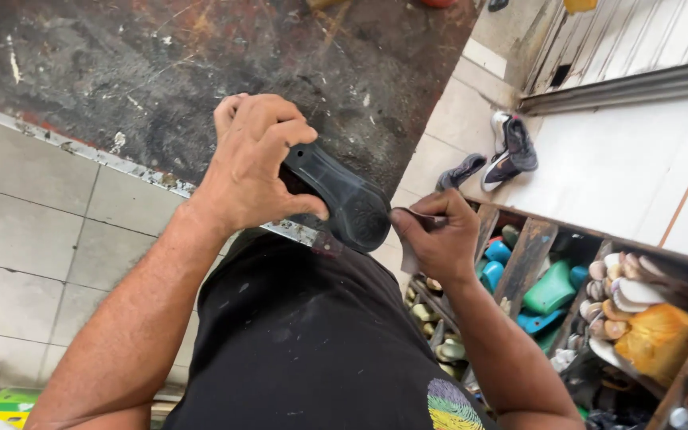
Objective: Sanding the bottom of a shoe sole with sandpaper
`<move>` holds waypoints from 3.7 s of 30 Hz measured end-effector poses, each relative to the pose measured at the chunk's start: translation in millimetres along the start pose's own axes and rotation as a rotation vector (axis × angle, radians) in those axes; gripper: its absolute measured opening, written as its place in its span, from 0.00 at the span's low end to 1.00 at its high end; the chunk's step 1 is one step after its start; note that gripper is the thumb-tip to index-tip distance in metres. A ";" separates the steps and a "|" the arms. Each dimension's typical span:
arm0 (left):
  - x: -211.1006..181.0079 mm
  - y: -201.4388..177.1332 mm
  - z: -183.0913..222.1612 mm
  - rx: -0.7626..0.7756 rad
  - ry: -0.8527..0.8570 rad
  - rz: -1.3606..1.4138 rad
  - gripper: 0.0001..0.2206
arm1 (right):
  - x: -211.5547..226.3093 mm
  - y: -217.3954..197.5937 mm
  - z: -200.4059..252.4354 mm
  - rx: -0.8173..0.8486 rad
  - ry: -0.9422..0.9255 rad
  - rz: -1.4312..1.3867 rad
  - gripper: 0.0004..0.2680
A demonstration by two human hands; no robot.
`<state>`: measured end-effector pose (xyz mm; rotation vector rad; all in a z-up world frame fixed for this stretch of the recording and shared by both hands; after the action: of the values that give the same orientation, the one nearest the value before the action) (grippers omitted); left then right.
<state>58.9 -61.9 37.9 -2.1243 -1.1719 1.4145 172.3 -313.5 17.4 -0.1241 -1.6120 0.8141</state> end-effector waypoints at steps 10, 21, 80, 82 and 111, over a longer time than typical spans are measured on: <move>-1.4 -1.1 -0.8 -0.049 0.036 -0.010 0.43 | 14.5 1.0 1.4 -0.104 -0.225 -0.073 0.13; -9.7 -3.2 -0.4 -0.058 0.049 -0.027 0.45 | -7.9 1.4 39.4 -0.068 -0.213 -0.214 0.13; -24.4 -30.5 -22.1 0.063 -0.365 0.205 0.25 | 84.9 45.3 1.6 -0.194 -0.338 0.120 0.06; -30.9 -18.7 -64.4 0.204 -0.452 0.131 0.28 | 85.8 46.7 1.6 -0.149 -0.363 0.189 0.07; -57.1 -30.5 -102.8 0.085 -0.091 0.887 0.18 | 110.1 49.6 -18.7 0.434 -0.858 0.287 0.20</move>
<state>125.9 -71.2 138.9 -2.6634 -0.1236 1.8472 145.7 -212.1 80.4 0.3607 -2.1818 1.5600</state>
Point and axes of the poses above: each hand's wrist, its own z-axis away from the middle knuckle, its own y-axis out of the palm, x = y × z, the point moved 8 cm from there along -z, towards the middle knuckle, and after that the axes turned 5 degrees about -x, right-handed, at the moved point
